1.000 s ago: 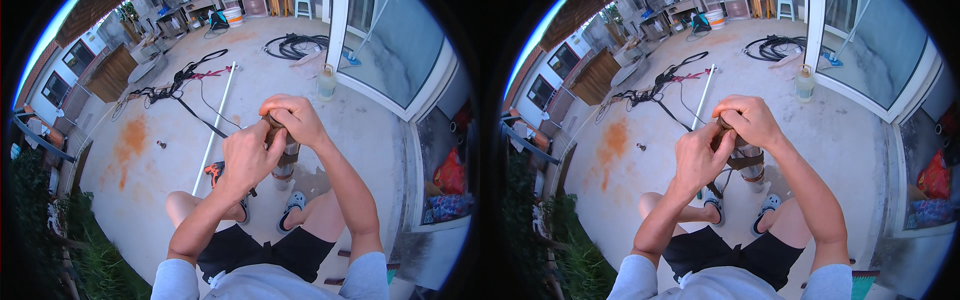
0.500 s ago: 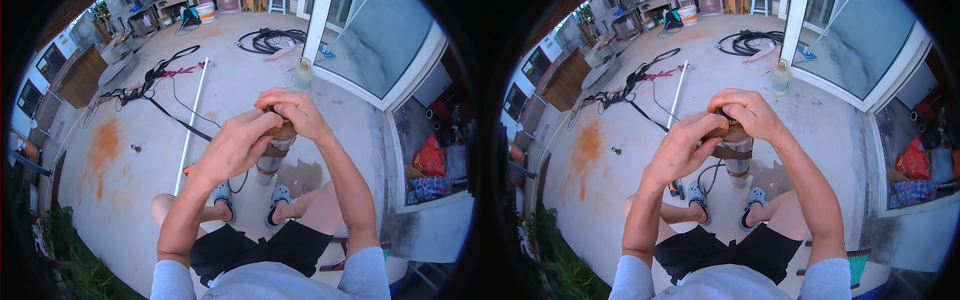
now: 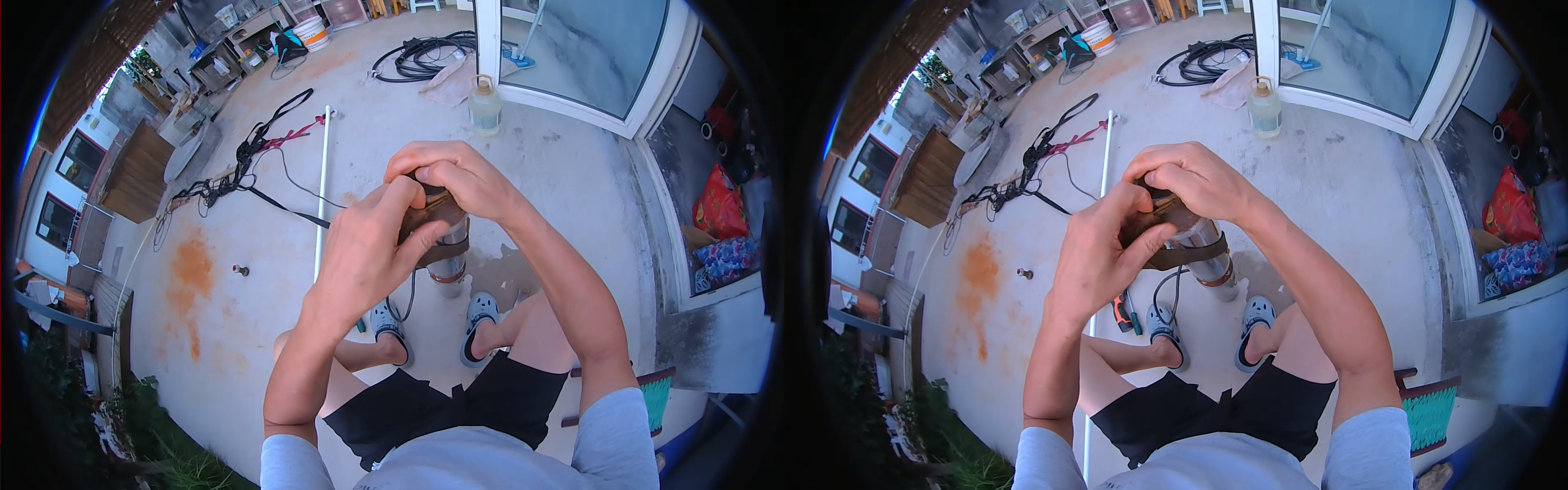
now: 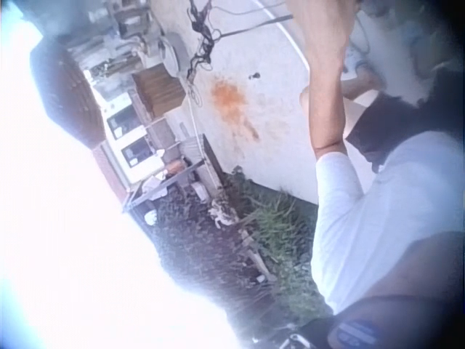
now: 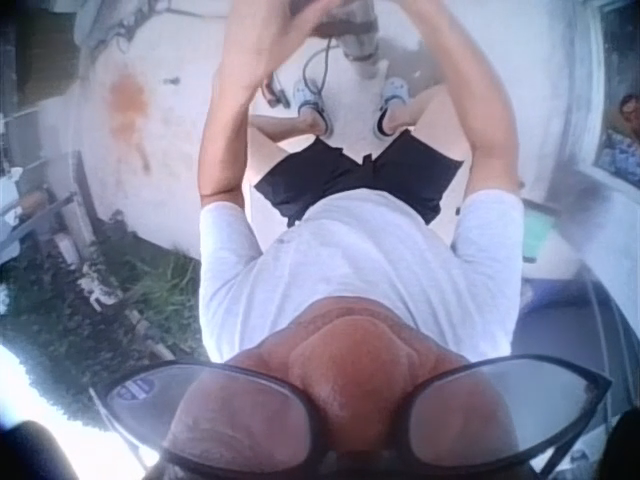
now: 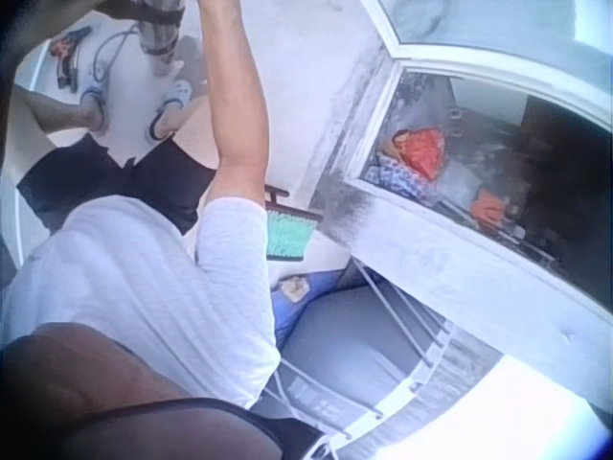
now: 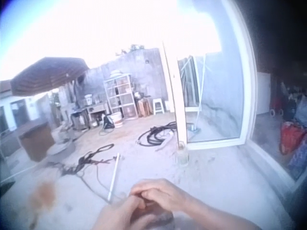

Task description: The person attaches a leather strap to the top of a submersible water pump by threading it through a metal fitting and securing it by hand.

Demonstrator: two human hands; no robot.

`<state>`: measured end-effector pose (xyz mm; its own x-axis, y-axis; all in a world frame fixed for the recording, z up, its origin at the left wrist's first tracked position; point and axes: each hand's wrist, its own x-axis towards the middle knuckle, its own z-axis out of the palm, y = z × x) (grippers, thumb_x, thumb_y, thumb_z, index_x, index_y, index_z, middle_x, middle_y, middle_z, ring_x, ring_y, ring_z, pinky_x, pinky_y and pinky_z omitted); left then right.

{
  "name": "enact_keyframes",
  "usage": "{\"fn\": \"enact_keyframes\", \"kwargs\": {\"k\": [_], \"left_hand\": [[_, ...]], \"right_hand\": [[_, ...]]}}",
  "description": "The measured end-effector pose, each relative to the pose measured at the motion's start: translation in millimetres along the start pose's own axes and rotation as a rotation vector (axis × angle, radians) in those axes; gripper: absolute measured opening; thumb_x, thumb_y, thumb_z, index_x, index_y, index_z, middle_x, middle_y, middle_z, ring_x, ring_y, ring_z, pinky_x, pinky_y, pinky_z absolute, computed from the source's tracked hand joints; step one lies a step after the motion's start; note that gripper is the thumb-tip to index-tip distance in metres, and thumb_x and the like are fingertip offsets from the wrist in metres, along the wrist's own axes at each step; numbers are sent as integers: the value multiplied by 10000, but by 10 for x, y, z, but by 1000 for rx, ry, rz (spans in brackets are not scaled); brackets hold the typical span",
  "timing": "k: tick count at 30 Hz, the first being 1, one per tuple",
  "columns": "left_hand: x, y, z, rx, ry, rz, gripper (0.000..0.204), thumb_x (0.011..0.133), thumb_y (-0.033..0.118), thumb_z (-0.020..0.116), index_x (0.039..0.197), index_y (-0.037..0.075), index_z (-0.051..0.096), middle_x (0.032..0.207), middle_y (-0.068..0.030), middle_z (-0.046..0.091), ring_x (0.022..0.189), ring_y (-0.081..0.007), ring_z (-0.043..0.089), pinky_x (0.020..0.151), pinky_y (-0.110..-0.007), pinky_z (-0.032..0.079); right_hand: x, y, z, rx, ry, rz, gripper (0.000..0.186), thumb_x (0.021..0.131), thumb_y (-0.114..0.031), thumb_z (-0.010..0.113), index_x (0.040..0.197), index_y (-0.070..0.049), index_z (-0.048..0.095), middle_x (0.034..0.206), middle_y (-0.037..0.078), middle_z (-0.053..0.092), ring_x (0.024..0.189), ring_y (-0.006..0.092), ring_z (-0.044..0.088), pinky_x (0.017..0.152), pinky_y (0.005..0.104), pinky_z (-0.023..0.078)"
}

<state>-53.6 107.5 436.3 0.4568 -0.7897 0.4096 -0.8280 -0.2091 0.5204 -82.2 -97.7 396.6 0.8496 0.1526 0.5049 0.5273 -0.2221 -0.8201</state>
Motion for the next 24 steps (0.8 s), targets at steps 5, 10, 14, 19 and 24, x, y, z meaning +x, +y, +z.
{"fn": "enact_keyframes", "kwargs": {"k": [5, 10, 14, 19, 24], "left_hand": [[15, 78, 205, 186, 202, 74, 239, 817, 34, 783, 902, 32, 560, 671, -91, 606, 540, -206, 562, 538, -312, 470], [15, 150, 375, 94, 398, -68, 212, 786, 20, 760, 800, 42, 549, 592, -52, 568, 495, -118, 522, 496, -273, 432], [-67, 224, 450, 133, 480, -128, 216, 799, 35, 779, 842, 32, 567, 597, -44, 565, 503, -97, 511, 501, -259, 431], [-260, 162, 269, -300, 268, -193, 236, 920, 94, 742, 1087, -2, 606, 777, -47, 633, 667, -103, 579, 615, -265, 483], [-398, -335, 43, -580, 165, -227, 256, 973, 78, 691, 1212, 25, 614, 1003, -18, 629, 849, -97, 582, 778, -258, 502]], "right_hand": [[0, 20, 45, -8, 28, -25, 335, 855, -41, 420, 1024, 80, 682, 1091, 146, 698, 999, 219, 643, 946, 327, 498], [3, -35, 80, -133, 111, -16, 318, 858, -29, 421, 958, 69, 706, 1022, 146, 713, 923, 209, 664, 863, 309, 529], [14, -87, 127, -113, 107, 47, 316, 850, -13, 422, 949, 79, 708, 1027, 148, 713, 941, 211, 666, 881, 309, 525], [-14, 14, 62, -22, 63, -46, 325, 860, -32, 439, 985, 54, 727, 1013, 137, 732, 939, 220, 679, 903, 331, 529], [-55, -95, 110, -142, 61, -29, 277, 893, -49, 519, 1083, 35, 703, 1133, 114, 698, 1041, 224, 655, 973, 317, 490]]}}
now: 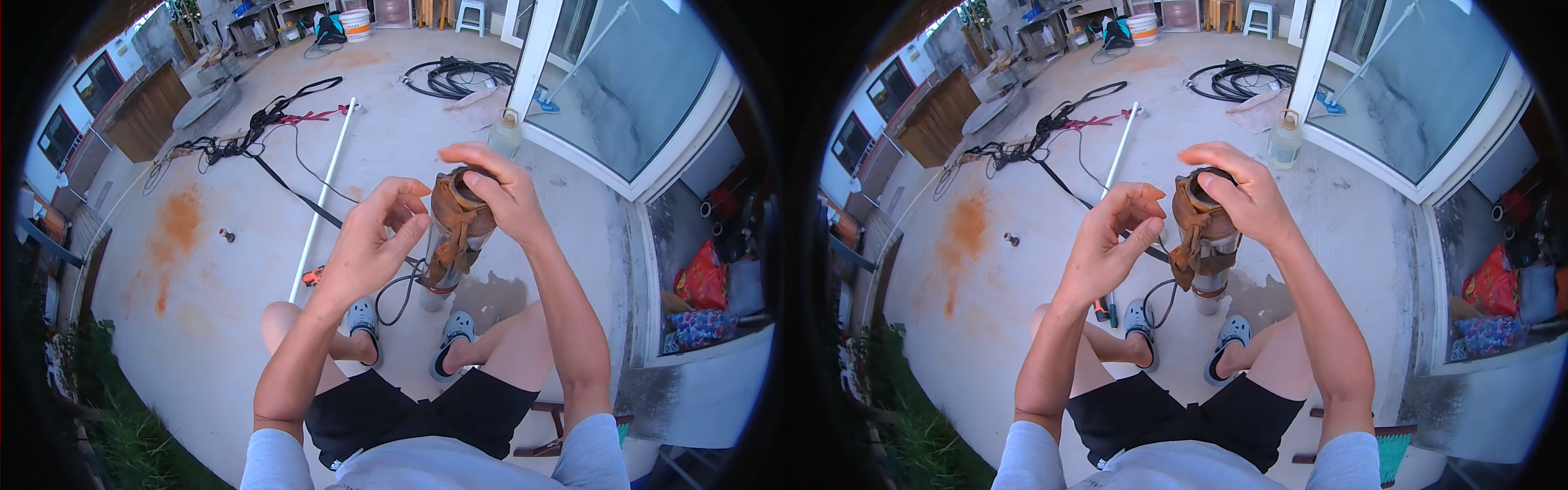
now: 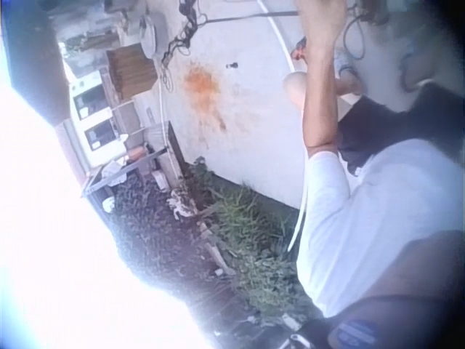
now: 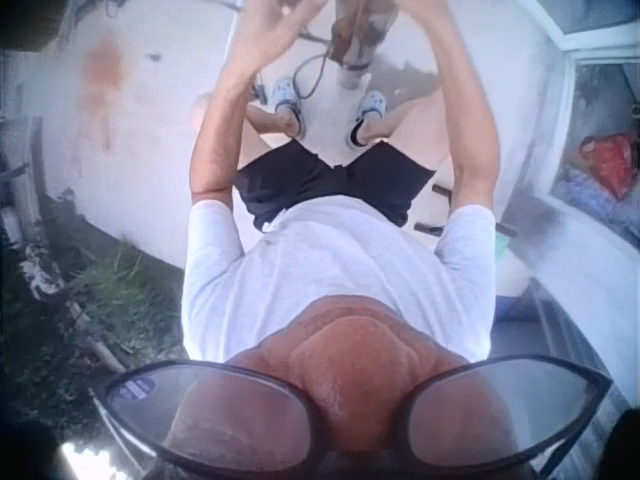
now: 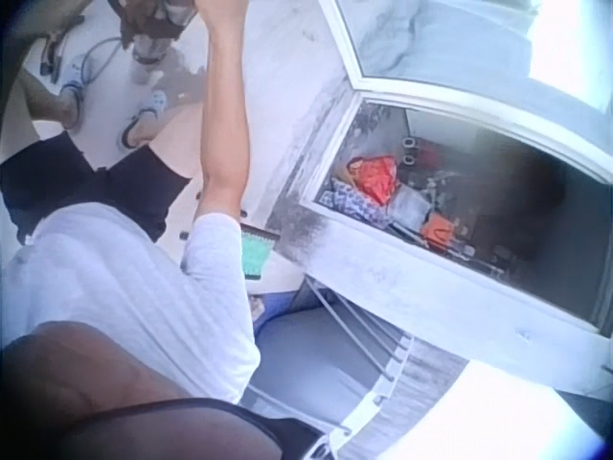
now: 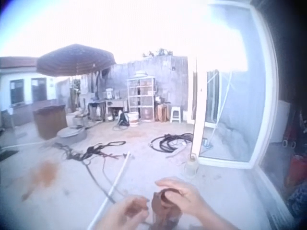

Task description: The person attaches a leather strap to the top of a submersible water pump by threading it through a metal fitting and securing it by hand.

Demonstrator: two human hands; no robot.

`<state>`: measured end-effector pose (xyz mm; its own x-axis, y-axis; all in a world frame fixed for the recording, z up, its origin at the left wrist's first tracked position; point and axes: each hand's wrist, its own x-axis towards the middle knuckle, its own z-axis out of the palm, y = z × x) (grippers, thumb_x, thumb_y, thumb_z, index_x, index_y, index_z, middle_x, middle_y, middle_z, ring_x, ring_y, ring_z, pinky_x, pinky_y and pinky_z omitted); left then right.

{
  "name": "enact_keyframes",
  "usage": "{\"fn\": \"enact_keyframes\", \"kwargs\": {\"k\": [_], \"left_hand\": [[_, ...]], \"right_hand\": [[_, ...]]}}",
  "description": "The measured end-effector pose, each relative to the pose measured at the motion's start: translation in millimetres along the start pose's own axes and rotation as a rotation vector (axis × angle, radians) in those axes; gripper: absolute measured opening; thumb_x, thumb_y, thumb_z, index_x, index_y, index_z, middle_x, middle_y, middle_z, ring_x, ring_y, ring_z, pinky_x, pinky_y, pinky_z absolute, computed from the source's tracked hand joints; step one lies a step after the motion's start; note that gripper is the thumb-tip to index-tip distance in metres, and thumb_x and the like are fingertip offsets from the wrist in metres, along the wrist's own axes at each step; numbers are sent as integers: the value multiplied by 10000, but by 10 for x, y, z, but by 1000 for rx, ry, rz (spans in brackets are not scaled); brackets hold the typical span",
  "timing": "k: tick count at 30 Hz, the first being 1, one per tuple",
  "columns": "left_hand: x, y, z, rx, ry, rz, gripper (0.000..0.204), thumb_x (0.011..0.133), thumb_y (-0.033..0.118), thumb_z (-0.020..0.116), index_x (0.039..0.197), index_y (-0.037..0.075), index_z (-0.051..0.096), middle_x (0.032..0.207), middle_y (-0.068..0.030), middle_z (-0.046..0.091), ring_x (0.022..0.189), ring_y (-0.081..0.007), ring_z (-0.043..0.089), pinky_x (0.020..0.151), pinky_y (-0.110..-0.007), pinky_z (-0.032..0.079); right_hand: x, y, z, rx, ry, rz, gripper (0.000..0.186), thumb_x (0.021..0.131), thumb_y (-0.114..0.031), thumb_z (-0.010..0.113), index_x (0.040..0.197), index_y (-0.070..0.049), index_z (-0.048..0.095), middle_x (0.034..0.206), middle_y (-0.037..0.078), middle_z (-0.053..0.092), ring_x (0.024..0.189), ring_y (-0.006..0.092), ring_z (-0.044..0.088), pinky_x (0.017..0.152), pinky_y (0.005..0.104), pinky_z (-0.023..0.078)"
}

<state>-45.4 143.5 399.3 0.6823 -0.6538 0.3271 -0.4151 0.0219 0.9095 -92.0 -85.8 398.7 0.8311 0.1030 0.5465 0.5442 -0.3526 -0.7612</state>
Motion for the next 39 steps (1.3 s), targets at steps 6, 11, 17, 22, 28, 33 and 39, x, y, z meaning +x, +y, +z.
{"fn": "enact_keyframes", "kwargs": {"k": [6, 11, 17, 22, 28, 33, 39], "left_hand": [[50, -174, -12, -16, -3, 187, 292, 824, 73, 838, 1054, 38, 662, 982, -3, 622, 838, -122, 555, 785, -274, 478], [134, -317, 159, -78, -32, 328, 333, 779, 39, 838, 1062, 42, 662, 1008, -66, 624, 856, -192, 578, 758, -314, 497], [177, -399, 278, -135, 3, 398, 320, 759, 34, 832, 1031, 34, 664, 1030, -101, 605, 918, -263, 618, 772, -341, 510], [225, -390, 300, -48, 81, 455, 284, 705, 11, 813, 941, 23, 655, 1025, -114, 588, 935, -303, 626, 771, -370, 514], [230, -430, 425, -107, 168, 527, 291, 667, -27, 803, 905, 10, 642, 1016, -108, 584, 923, -304, 620, 772, -382, 512], [285, -465, 410, -92, 209, 629, 294, 685, -29, 792, 916, 6, 614, 1033, -116, 569, 939, -317, 605, 787, -390, 497], [337, -372, 352, 54, 159, 683, 307, 727, 26, 789, 947, 14, 576, 1081, -127, 556, 992, -338, 574, 850, -419, 468]], "right_hand": [[-473, -843, 264, -679, 299, 10, 443, 806, -165, 784, 1200, -13, 650, 960, 76, 592, 861, 236, 612, 846, 351, 522], [-639, -879, 517, -491, 216, 359, 455, 857, -26, 737, 1289, -9, 595, 999, 83, 625, 863, 175, 636, 770, 313, 530], [-562, -979, 287, -151, 263, 542, 411, 933, 97, 571, 1337, 21, 556, 1004, 93, 675, 886, 132, 663, 764, 283, 538], [-236, -1064, -7, -537, -111, 429, 407, 824, 141, 541, 1193, 23, 665, 933, 123, 668, 854, 177, 663, 742, 291, 537], [-344, -904, -38, -681, -91, 250, 413, 737, 136, 588, 1118, 11, 687, 1037, 125, 604, 872, 206, 653, 786, 309, 547], [-252, -961, 151, -556, 12, 334, 366, 708, 59, 670, 1070, 20, 632, 1058, 116, 559, 878, 207, 647, 817, 319, 550], [-204, -1016, 33, -695, -52, 341, 315, 746, 55, 689, 1057, 16, 656, 961, 97, 618, 856, 193, 668, 756, 321, 542]]}}
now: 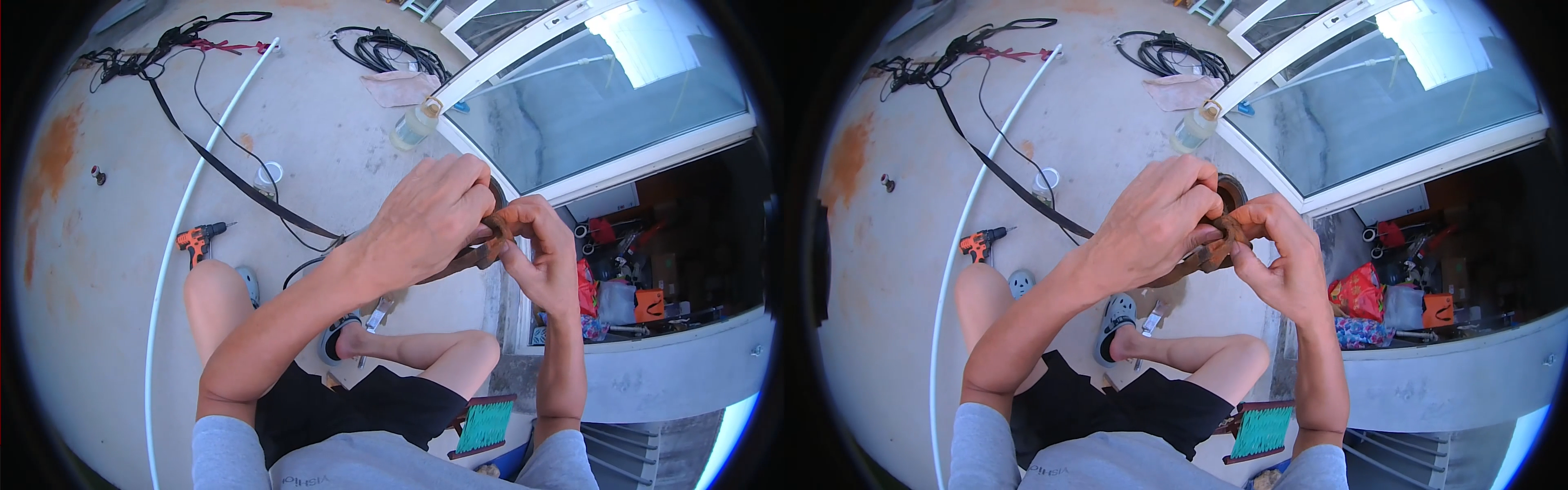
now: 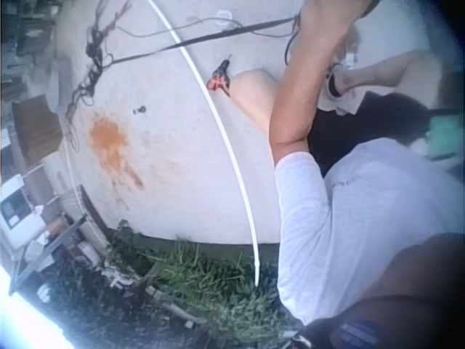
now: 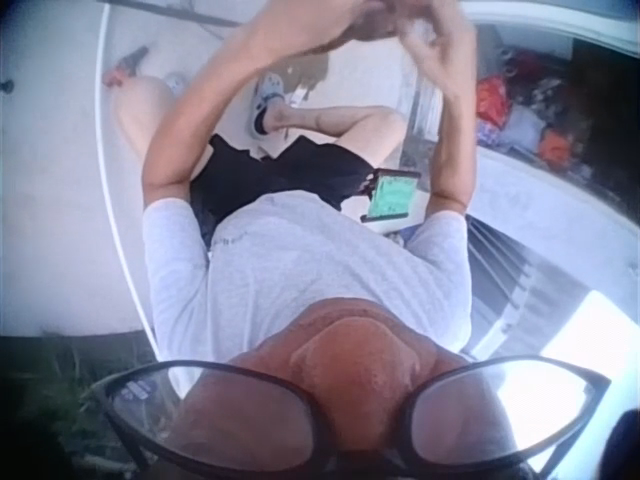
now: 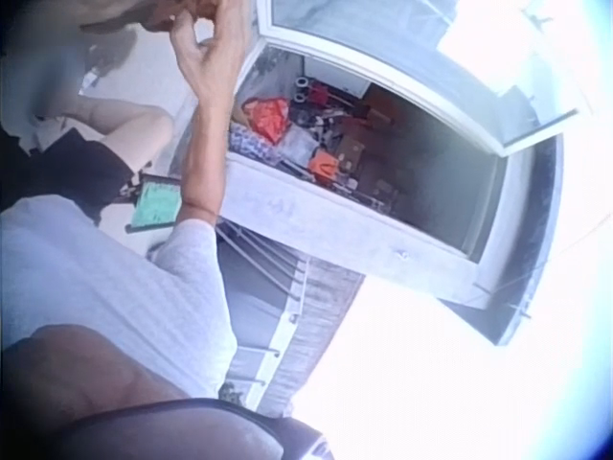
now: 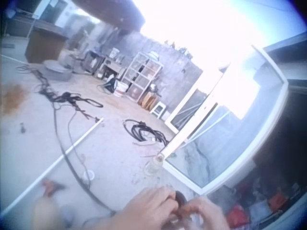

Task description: The person attaches a leather strap to the top of a submersible water pump by threading it through a metal fitting and securing it by hand.

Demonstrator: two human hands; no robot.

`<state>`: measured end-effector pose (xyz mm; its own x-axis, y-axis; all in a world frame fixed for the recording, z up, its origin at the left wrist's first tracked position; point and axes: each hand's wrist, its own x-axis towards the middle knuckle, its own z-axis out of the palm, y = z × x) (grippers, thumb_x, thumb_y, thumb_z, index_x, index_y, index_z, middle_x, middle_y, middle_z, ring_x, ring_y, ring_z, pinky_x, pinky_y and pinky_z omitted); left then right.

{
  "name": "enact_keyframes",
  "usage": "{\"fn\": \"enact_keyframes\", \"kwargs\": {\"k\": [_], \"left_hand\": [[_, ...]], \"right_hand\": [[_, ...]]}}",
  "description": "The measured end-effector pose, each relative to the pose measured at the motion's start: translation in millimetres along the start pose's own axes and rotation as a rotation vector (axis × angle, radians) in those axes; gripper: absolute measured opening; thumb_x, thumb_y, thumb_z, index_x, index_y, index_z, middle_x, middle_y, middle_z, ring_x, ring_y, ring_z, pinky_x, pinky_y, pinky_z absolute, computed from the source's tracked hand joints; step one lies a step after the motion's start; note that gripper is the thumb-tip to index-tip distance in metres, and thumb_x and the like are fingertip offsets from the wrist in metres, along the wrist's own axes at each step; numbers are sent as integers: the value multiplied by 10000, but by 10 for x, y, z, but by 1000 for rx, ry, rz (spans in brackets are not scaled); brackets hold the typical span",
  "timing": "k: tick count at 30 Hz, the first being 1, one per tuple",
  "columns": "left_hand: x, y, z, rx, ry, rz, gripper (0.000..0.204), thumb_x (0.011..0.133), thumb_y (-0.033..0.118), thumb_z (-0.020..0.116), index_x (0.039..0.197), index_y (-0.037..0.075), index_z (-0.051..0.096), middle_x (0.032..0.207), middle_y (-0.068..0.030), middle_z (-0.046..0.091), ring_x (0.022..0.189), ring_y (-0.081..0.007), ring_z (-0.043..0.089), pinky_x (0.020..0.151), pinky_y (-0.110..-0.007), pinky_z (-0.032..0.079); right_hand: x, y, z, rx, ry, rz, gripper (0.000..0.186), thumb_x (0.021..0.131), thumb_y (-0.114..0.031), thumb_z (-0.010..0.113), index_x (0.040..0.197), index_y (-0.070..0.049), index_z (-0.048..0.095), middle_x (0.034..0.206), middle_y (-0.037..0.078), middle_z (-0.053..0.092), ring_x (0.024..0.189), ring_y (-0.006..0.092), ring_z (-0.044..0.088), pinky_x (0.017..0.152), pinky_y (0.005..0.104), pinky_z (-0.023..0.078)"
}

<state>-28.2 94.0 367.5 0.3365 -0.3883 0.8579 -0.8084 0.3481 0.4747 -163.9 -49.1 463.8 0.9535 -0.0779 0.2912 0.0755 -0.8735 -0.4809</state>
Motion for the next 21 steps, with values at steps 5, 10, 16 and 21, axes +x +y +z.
{"fn": "enact_keyframes", "kwargs": {"k": [5, 10, 16, 21], "left_hand": [[-18, -39, 68, 31, 67, 32, 308, 741, 45, 784, 972, 27, 581, 1123, -130, 574, 990, -345, 569, 873, -436, 464], [13, -193, 126, -1, 138, 93, 372, 763, 47, 791, 1106, 39, 648, 1278, -151, 623, 1120, -338, 596, 976, -416, 485], [-12, -344, 85, -390, 13, -89, 390, 758, 148, 876, 1079, 6, 707, 1270, -164, 670, 1100, -309, 669, 916, -367, 541], [86, -354, 68, -319, 19, 9, 316, 773, 114, 853, 1023, -19, 713, 1176, -167, 711, 1014, -296, 699, 861, -355, 549]], "right_hand": [[76, -43, -18, -321, 34, -216, 241, 830, 56, 649, 1067, 19, 668, 955, 117, 638, 842, 220, 670, 744, 322, 533], [102, 91, -41, -149, 19, -107, 147, 937, 1, 627, 1078, 26, 661, 936, 107, 623, 801, 214, 613, 718, 301, 493], [195, 108, -85, 73, -72, 97, 152, 1012, -111, 632, 1069, 28, 655, 889, 60, 569, 815, 143, 530, 718, 270, 438], [273, 192, -167, 395, -174, 212, 146, 1025, -100, 640, 1094, 27, 661, 950, -8, 604, 847, 70, 531, 713, 242, 437]]}}
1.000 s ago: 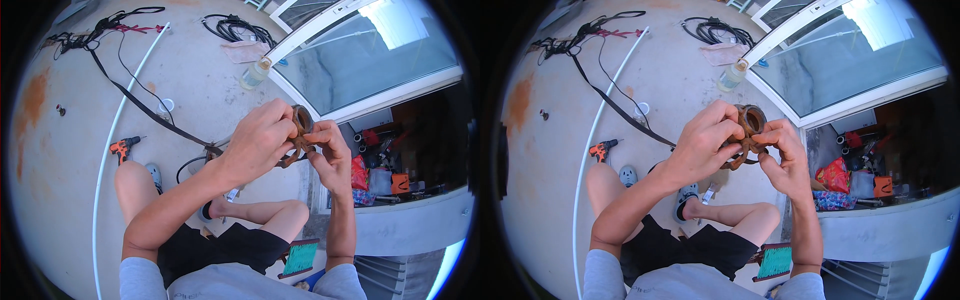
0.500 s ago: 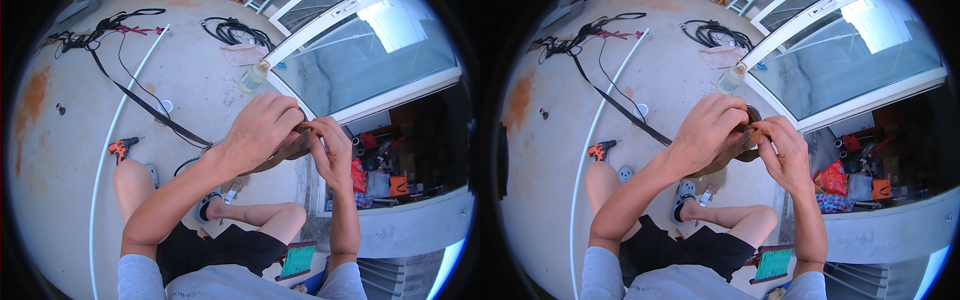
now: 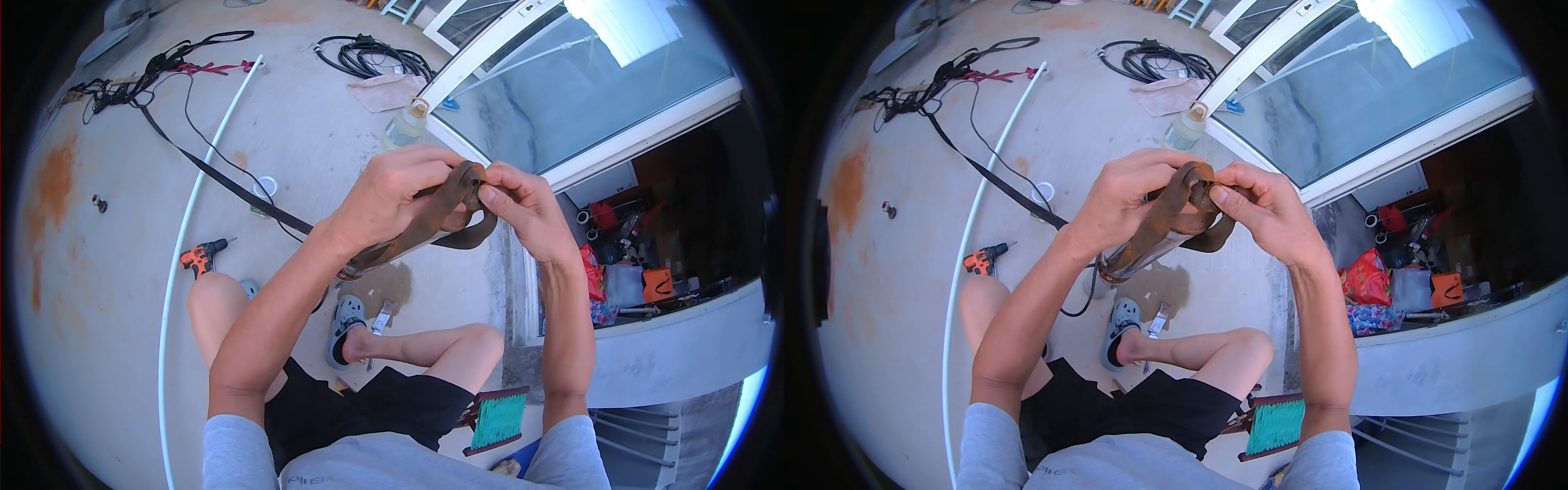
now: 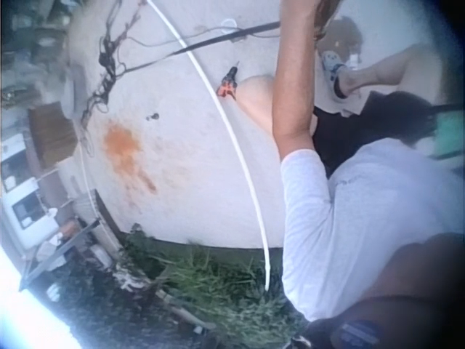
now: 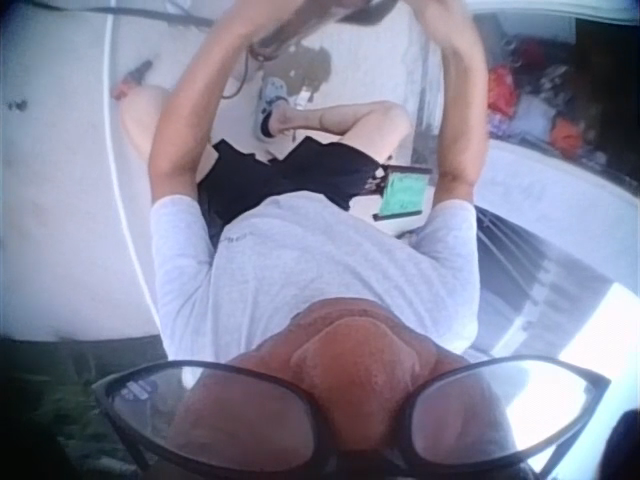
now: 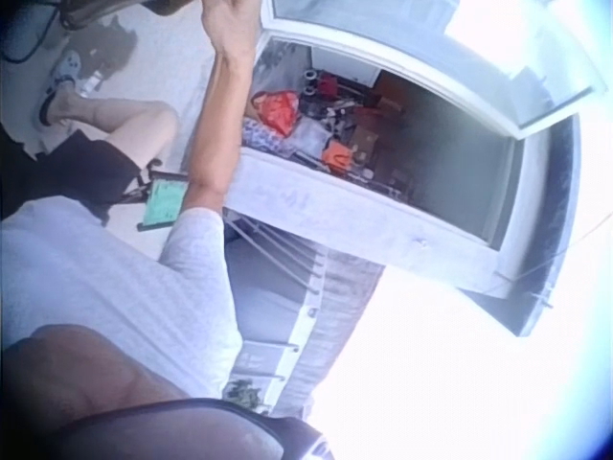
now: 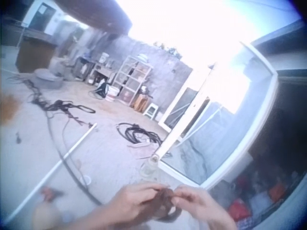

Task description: The person attaches a leather strap to the top of a submersible water pump by threading it through a metal fitting and securing it by hand.

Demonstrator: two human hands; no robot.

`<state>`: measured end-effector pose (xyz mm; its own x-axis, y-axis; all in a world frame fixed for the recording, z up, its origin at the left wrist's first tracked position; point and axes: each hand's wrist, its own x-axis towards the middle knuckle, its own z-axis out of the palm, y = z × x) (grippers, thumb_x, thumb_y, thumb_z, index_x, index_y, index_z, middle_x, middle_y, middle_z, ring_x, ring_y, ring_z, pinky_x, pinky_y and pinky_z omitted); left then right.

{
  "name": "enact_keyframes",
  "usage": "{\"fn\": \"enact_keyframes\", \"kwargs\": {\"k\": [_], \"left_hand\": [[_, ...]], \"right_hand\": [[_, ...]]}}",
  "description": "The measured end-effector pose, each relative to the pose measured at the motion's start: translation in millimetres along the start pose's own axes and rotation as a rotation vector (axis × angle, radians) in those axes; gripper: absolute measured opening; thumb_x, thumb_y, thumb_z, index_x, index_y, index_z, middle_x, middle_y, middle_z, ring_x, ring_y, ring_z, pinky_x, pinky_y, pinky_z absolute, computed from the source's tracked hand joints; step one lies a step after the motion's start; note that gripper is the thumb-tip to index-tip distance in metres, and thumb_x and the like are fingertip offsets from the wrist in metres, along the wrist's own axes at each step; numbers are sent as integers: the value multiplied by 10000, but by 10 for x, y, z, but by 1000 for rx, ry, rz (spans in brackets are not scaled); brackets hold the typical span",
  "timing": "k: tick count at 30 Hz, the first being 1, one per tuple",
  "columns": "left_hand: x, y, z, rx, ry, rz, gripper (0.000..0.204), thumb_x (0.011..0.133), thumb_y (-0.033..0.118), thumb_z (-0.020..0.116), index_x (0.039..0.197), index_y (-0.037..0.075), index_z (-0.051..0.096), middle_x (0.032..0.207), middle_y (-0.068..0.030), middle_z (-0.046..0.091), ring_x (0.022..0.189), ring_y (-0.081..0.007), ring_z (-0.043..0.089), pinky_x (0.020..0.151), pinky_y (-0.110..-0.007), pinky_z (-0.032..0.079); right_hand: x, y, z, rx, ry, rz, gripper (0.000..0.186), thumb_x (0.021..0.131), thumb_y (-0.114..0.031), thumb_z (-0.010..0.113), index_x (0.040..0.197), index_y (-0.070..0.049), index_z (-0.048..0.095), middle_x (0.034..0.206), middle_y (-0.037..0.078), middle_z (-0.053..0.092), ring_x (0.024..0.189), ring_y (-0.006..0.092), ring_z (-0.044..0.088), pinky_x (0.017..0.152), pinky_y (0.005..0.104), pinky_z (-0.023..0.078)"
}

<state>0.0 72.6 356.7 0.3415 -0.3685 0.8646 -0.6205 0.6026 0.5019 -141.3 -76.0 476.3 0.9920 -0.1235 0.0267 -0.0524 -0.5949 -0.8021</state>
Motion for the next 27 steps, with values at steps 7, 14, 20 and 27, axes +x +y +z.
{"fn": "enact_keyframes", "kwargs": {"k": [7, 14, 20, 27], "left_hand": [[52, 53, -32, 23, -63, -70, 273, 796, 81, 827, 1006, -46, 707, 1081, -141, 720, 949, -263, 684, 846, -333, 530], [56, 93, 6, -66, -30, -202, 260, 775, 63, 811, 997, -23, 706, 1132, -124, 706, 980, -265, 671, 814, -350, 531], [56, 97, -28, 0, -79, -157, 267, 801, 49, 796, 1043, -24, 712, 1202, -148, 680, 1070, -278, 661, 905, -355, 527], [76, 241, 3, -63, -73, -227, 288, 810, 61, 803, 1069, -24, 710, 1257, -154, 650, 1135, -304, 642, 953, -381, 513]], "right_hand": [[-4, 187, 42, 196, 105, -27, 253, 979, -61, 695, 1220, -9, 638, 1003, -16, 646, 778, 40, 564, 664, 202, 430], [79, 27, 98, -163, 186, -276, 226, 950, -130, 713, 1151, -28, 709, 905, -8, 666, 737, 44, 569, 620, 231, 442], [244, 75, 149, -42, 227, -112, 156, 966, -112, 655, 1052, -23, 750, 782, -9, 675, 743, 81, 621, 671, 256, 505], [97, 211, -48, 137, 61, -343, 242, 975, 31, 545, 1164, -21, 686, 1071, 66, 679, 978, 119, 648, 872, 273, 521]]}}
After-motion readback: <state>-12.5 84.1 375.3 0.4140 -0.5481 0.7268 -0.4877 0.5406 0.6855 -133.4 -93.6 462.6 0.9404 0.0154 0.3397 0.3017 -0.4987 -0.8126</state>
